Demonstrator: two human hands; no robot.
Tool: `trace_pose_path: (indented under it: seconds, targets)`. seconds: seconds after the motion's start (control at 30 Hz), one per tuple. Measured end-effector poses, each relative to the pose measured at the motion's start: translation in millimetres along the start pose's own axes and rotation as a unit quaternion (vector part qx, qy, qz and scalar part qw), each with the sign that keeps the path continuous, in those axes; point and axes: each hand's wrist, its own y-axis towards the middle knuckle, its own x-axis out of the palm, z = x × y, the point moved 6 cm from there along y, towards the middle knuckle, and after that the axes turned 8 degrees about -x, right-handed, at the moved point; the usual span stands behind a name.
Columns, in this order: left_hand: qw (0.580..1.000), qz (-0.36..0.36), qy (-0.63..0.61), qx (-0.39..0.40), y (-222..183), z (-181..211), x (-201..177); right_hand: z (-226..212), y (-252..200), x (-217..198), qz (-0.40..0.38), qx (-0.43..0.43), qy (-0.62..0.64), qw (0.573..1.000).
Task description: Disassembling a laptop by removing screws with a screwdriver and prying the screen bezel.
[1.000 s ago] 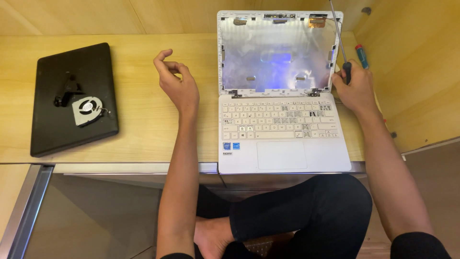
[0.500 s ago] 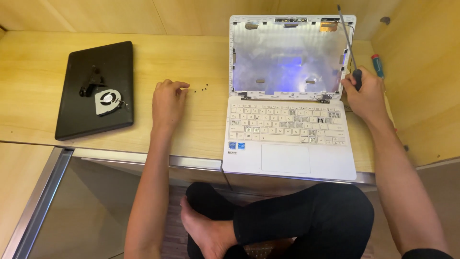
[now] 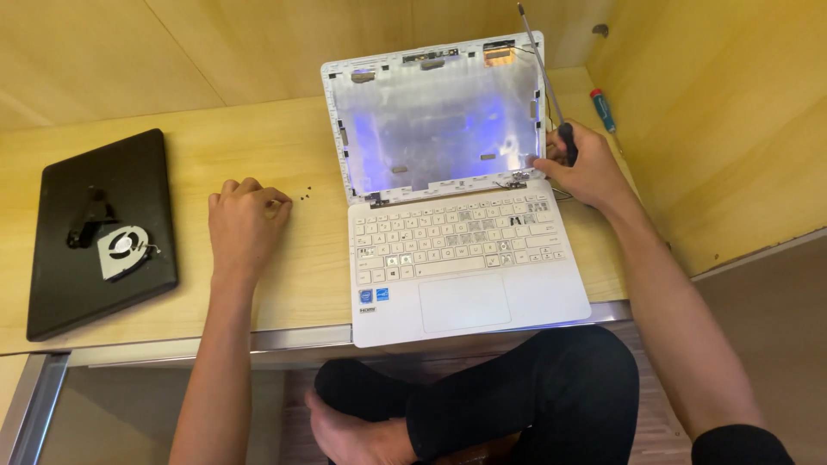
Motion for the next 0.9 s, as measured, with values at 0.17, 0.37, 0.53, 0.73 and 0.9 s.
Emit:
trace_pose_path:
  seconds: [0.17, 0.37, 0.53, 0.73, 0.9]
  targets:
    - [0.999, -0.004, 0.045, 0.01, 1, 5, 1, -7, 1, 0, -0.021, 0.013, 0.0, 1.0]
    - [0.999, -0.022, 0.031, 0.008, 0, 3, -1, -17, 2, 1, -0.039, 0.018, -0.017, 0.999]
    - [0.999, -0.025, 0.041, 0.007, 1, 3, 3, -19, 2, 0, -0.039, 0.02, -0.023, 0.999]
    - [0.998, -0.014, 0.054, 0.019, 7, 2, 8, -14, 3, -1, -0.035, 0.025, -0.009, 0.999]
    - [0.999, -0.026, 0.034, 0.011, 13, -1, 15, -17, 1, 0, -0.034, 0.051, 0.035, 0.998]
